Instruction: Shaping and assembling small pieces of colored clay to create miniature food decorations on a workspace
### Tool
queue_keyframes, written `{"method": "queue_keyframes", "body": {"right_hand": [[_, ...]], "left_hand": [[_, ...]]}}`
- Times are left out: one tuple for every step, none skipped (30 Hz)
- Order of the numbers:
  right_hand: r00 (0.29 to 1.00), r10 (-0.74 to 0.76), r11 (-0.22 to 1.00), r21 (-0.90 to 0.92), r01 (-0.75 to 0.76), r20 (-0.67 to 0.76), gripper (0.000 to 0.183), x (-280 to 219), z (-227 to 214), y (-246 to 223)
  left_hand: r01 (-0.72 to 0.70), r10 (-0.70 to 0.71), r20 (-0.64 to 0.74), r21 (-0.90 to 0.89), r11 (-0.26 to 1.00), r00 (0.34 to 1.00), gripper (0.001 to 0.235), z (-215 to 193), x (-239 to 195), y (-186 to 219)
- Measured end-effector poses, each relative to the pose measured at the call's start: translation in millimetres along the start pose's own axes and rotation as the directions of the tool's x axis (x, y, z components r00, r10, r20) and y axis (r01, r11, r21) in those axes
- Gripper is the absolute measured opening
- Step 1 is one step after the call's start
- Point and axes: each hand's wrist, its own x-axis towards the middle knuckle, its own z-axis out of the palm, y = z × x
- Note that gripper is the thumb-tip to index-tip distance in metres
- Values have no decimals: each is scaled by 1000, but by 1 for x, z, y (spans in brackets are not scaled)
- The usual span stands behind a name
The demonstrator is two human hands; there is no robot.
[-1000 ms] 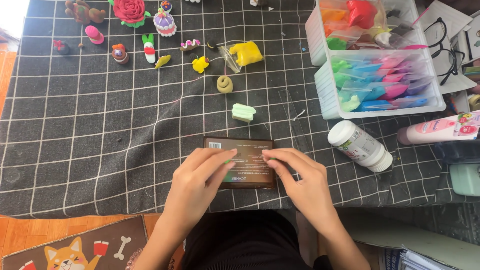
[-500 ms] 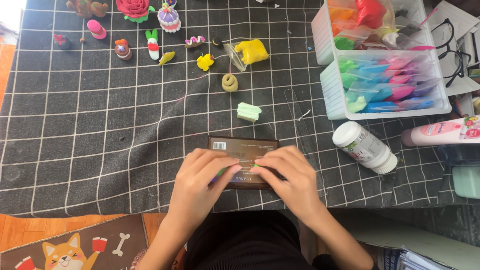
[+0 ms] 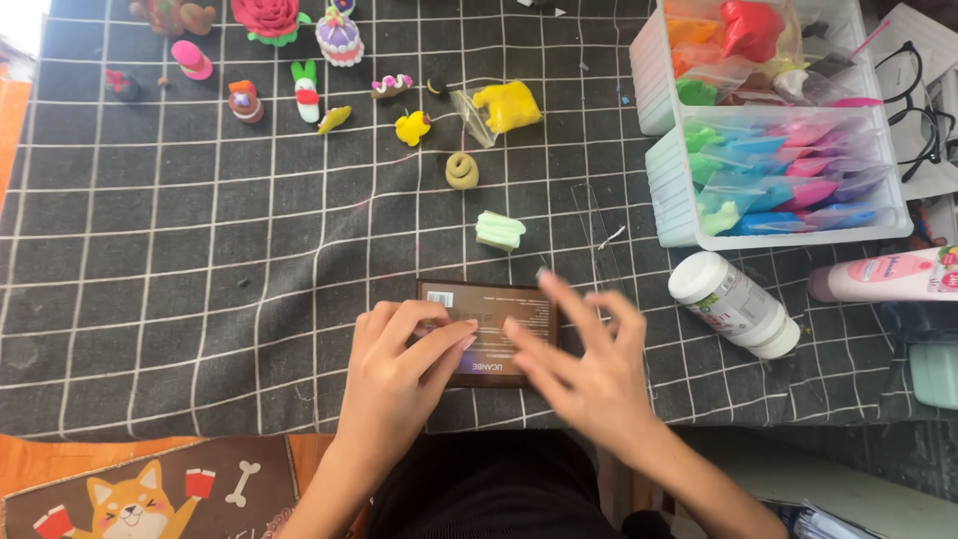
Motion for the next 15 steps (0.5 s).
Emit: {"method": "queue_keyframes", "body": {"right_hand": [[1000,2,1000,1,-2,6,32,1,-1,-1],[1000,-3,1000,30,2,30,34,1,-3,-3],[999,-10,998,65,7,47,36,4,-2,-6],[999,-11,997,71,8,48,36,5,0,-5],[1000,-15,1000,28,14,21,30,6,0,-2],[1000,-20,1000,-15,20,-6,25,6,1,0],[1000,-18,1000,-13,18,-1,25,6,0,-2],[999,-27,1000,8,27,19,27,5,-2,-4],[999,-35,999,30,34,35,29,6,-3,-7],[999,-33,999,32,32,34,29,10,-4,-8],[999,-19,999,43,18,30,23,13,-6,-9],[1000,-5,998,55,4,26,18,16,-8,-10],[1000,-3,998,57,1,30,18,15,-8,-11],[999,40,996,77,-43,37,18,14,-8,-13],[996,82,992,97,-85,39,18,15,-7,-14]], "left_hand": [[5,-5,2,-3,1000,1000,21,1,1,1],[10,-10,2,-9,1000,1000,21,1,1,2],[14,-14,1,-6,1000,1000,20,-1,2,1],[18,-18,3,-1,1000,1000,20,-1,1,1],[23,-23,9,-6,1000,1000,20,0,1,0],[27,-27,16,-11,1000,1000,19,1,0,-1],[32,-32,19,-13,999,999,19,1,1,0],[41,-41,21,-12,999,999,19,2,1,1],[46,-46,23,-9,999,999,18,1,2,1],[47,-46,26,-8,999,999,18,0,2,0],[52,-52,27,-5,999,998,18,0,3,1],[58,-57,27,-2,998,998,18,1,3,1],[61,-61,31,-2,998,998,18,1,4,2],[58,-58,27,-1,998,998,18,0,4,4],[51,-51,21,4,999,998,17,-1,6,4]]}}
